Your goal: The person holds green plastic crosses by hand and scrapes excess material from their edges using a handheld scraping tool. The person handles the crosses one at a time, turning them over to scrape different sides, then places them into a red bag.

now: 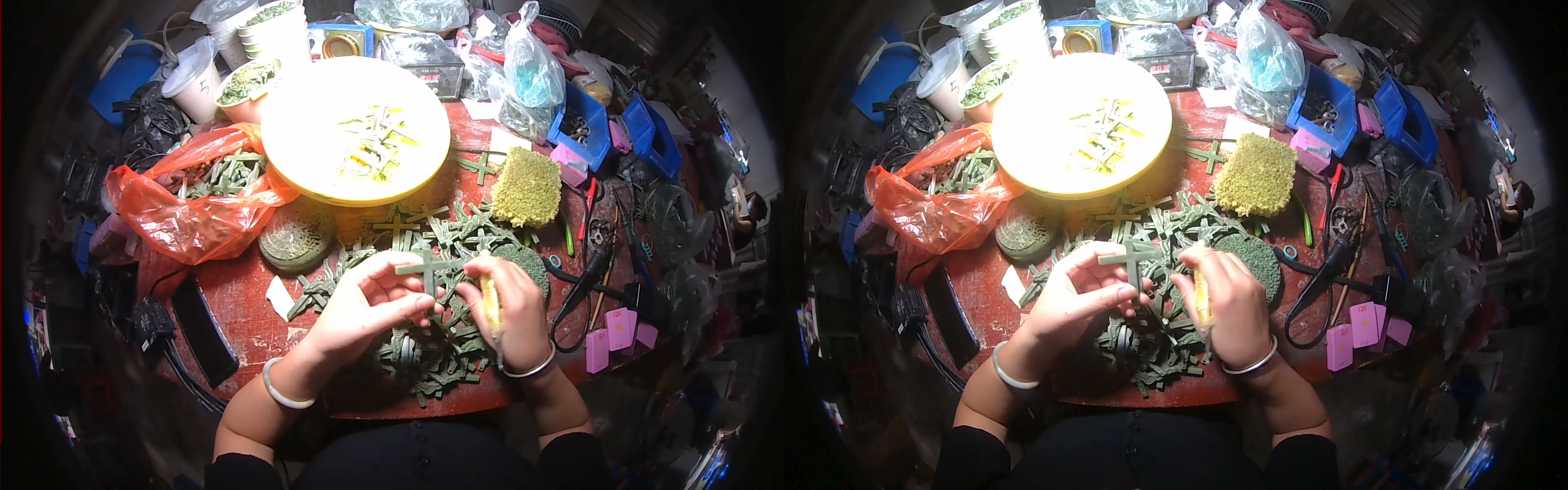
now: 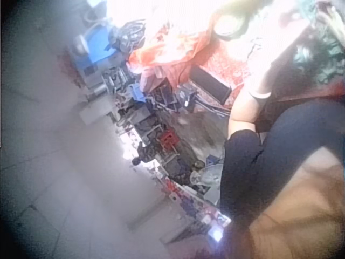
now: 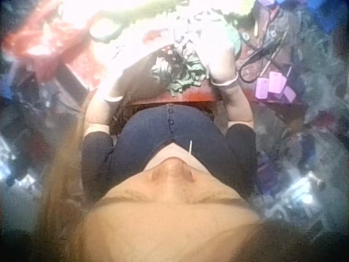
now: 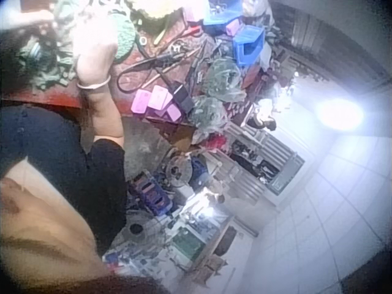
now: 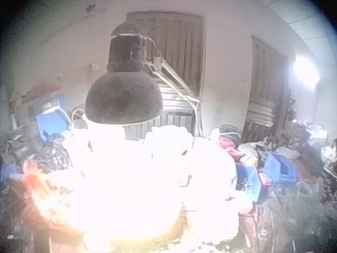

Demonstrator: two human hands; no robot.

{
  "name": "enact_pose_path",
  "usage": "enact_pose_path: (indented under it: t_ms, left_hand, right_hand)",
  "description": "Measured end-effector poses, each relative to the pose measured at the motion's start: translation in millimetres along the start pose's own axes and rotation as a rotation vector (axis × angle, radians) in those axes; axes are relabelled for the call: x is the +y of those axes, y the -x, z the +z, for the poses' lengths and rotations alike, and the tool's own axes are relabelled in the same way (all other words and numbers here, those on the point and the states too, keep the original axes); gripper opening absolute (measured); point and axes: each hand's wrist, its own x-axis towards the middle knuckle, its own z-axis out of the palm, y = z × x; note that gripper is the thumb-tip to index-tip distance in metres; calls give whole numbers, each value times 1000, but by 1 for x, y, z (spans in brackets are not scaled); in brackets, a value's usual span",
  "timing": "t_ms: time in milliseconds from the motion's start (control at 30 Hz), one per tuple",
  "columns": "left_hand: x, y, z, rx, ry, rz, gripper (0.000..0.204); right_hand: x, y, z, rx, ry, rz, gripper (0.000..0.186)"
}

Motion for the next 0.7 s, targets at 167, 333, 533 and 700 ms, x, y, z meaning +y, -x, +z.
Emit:
enact_pose_path:
  t_ms: [167,333,533,700]
  left_hand:
    - [1,-5,-2,120,-1,-2,38]
    - [9,-3,-1,87,224,41,41]
    - [6,-5,-6,131,317,80,11]
    - [6,-1,-5,127,146,15,13]
  right_hand:
    - [-2,6,2,-202,246,-217,35]
    - [-2,4,2,-172,322,-212,33]
    - [1,-1,8,-176,228,-298,35]
    - [5,1,10,-49,352,-320,30]
